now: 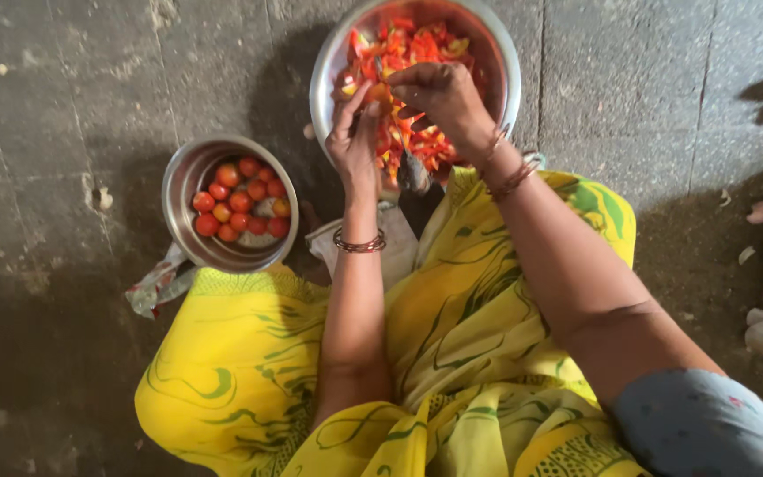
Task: The person sits on the floor and uses a traditional blade tool to cut small tomatoes into pieces. The cut pieces are collected in a metal bowl while whole tomatoes are kept in a separate colander.
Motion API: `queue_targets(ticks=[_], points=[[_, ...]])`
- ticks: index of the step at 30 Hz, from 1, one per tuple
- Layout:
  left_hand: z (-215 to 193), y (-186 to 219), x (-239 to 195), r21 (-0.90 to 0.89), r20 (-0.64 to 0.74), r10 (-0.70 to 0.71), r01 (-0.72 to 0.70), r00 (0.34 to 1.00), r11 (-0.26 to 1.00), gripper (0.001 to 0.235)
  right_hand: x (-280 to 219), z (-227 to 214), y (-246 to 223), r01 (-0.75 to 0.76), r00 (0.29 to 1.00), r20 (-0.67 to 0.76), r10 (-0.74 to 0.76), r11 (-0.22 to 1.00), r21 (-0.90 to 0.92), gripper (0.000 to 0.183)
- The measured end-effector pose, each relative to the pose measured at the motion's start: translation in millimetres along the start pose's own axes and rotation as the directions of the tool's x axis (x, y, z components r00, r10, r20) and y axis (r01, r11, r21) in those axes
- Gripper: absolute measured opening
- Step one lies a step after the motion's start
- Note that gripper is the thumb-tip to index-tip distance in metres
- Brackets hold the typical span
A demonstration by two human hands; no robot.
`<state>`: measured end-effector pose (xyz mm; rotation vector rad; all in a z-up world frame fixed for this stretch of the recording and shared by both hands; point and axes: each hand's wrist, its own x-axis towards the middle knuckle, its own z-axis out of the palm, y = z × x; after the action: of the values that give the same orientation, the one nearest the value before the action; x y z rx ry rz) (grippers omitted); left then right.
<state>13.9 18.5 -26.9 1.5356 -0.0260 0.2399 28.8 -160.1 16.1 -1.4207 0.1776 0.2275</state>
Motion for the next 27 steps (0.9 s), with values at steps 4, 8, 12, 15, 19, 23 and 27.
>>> queue_targets(ticks=[4, 8, 12, 15, 19, 23, 27], points=[[9, 4, 1, -0.149, 0.009, -0.136, 0.136, 0.991, 0.979, 0.029, -10, -1, -6, 0.119, 0.991, 0.029, -0.127, 0.973, 0.200, 0.019], [9, -7, 18, -0.237, 0.033, -0.042, 0.049, 0.999, 0.970, 0.031, 1, 8, 3, 0.095, 0.995, -0.019, -0.093, 0.967, 0.236, 0.018], [-1, -28, 37, -0.144, 0.049, -0.011, 0.018, 0.999, 0.989, 0.028, 28, 18, 12, 0.140, 0.990, -0.025, -0.138, 0.980, 0.141, 0.017], [-3, -36, 34, 0.058, -0.047, -0.241, 0.244, 0.969, 0.968, 0.028, 28, 21, 13, -0.052, 0.994, -0.101, 0.045, 0.997, -0.062, 0.022], [-5, -20, 22, -0.112, -0.029, -0.311, 0.306, 0.950, 0.945, 0.029, 15, 10, -3, 0.046, 0.990, -0.129, -0.064, 0.989, -0.140, 0.020], [-8, 7, 3, 0.010, 0.088, -0.137, 0.137, 0.987, 0.991, 0.031, -9, 4, -11, -0.001, 0.999, 0.048, -0.003, 0.997, 0.078, 0.019], [5, 16, 16, -0.170, 0.059, -0.078, 0.087, 0.995, 0.982, 0.023, -13, 5, -14, 0.090, 0.994, 0.033, -0.101, 0.968, 0.233, 0.016]])
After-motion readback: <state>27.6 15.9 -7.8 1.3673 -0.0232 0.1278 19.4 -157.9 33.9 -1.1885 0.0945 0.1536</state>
